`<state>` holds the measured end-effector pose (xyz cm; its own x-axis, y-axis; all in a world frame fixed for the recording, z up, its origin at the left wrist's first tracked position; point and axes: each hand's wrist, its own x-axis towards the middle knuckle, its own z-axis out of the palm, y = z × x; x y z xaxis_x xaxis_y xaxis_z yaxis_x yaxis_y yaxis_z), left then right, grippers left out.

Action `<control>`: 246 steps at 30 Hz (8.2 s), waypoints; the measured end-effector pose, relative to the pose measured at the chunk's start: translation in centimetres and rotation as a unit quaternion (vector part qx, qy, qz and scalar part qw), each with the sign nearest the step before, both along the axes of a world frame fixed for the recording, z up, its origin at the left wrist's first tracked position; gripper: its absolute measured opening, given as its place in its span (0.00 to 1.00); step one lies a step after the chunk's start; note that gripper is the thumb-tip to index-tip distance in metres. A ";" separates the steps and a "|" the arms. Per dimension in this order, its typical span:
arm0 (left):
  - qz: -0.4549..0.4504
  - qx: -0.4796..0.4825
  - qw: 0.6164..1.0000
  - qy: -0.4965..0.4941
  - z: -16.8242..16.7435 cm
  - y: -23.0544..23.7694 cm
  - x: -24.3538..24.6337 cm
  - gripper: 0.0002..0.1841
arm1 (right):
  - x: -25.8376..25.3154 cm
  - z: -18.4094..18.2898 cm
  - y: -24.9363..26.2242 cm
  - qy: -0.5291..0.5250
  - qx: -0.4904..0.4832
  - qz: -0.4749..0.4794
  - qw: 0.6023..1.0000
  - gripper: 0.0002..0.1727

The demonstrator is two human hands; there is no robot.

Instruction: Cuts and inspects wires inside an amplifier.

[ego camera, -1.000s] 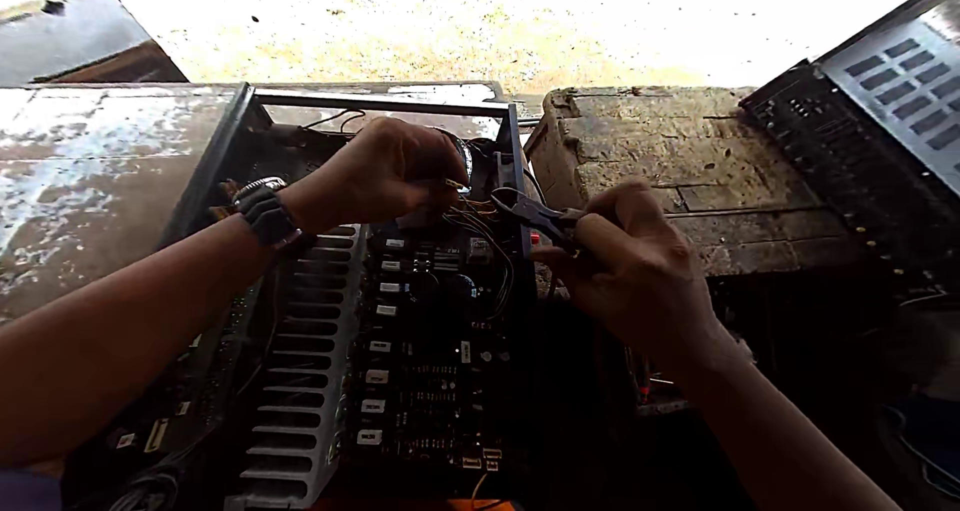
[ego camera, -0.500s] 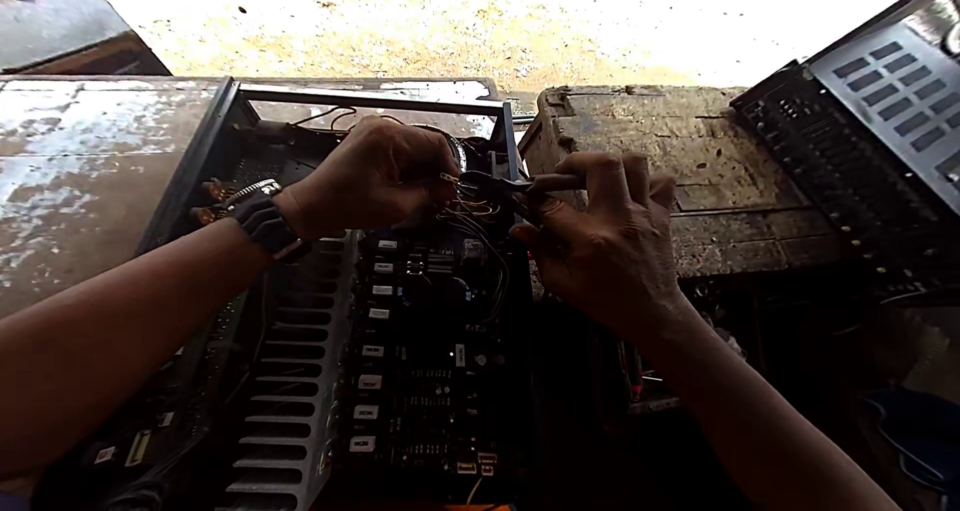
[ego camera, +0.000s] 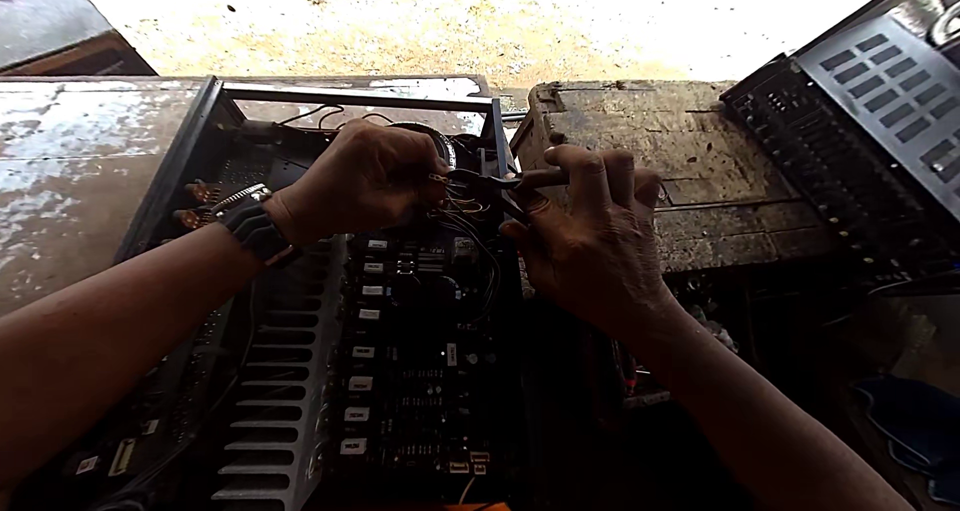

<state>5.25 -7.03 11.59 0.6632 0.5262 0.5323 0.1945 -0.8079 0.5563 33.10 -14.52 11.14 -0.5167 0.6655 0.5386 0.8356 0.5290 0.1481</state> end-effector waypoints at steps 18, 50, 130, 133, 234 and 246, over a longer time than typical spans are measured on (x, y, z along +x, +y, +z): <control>-0.003 -0.021 0.999 -0.048 0.0 -0.2 0.2 0.06 | -0.1 -0.2 0.4 -0.024 0.044 0.020 0.999 0.14; -0.022 -0.003 0.999 -0.031 0.0 0.0 0.4 0.05 | 0.3 0.0 1.0 -0.016 0.038 0.037 0.998 0.17; 0.002 0.108 0.993 0.047 0.7 -0.1 0.0 0.05 | 0.3 0.1 1.3 -0.054 0.058 0.056 0.995 0.11; -0.003 0.109 0.993 0.045 0.7 -0.1 0.0 0.05 | 0.3 0.0 1.4 -0.055 0.061 0.057 0.995 0.12; -0.050 -0.017 0.998 0.041 1.4 1.0 -1.2 0.05 | -2.4 0.2 -3.0 0.052 -0.082 -0.054 0.994 0.20; -0.041 0.030 0.997 0.053 1.3 0.9 -1.0 0.06 | -2.3 0.0 -2.9 0.054 -0.080 -0.052 0.994 0.20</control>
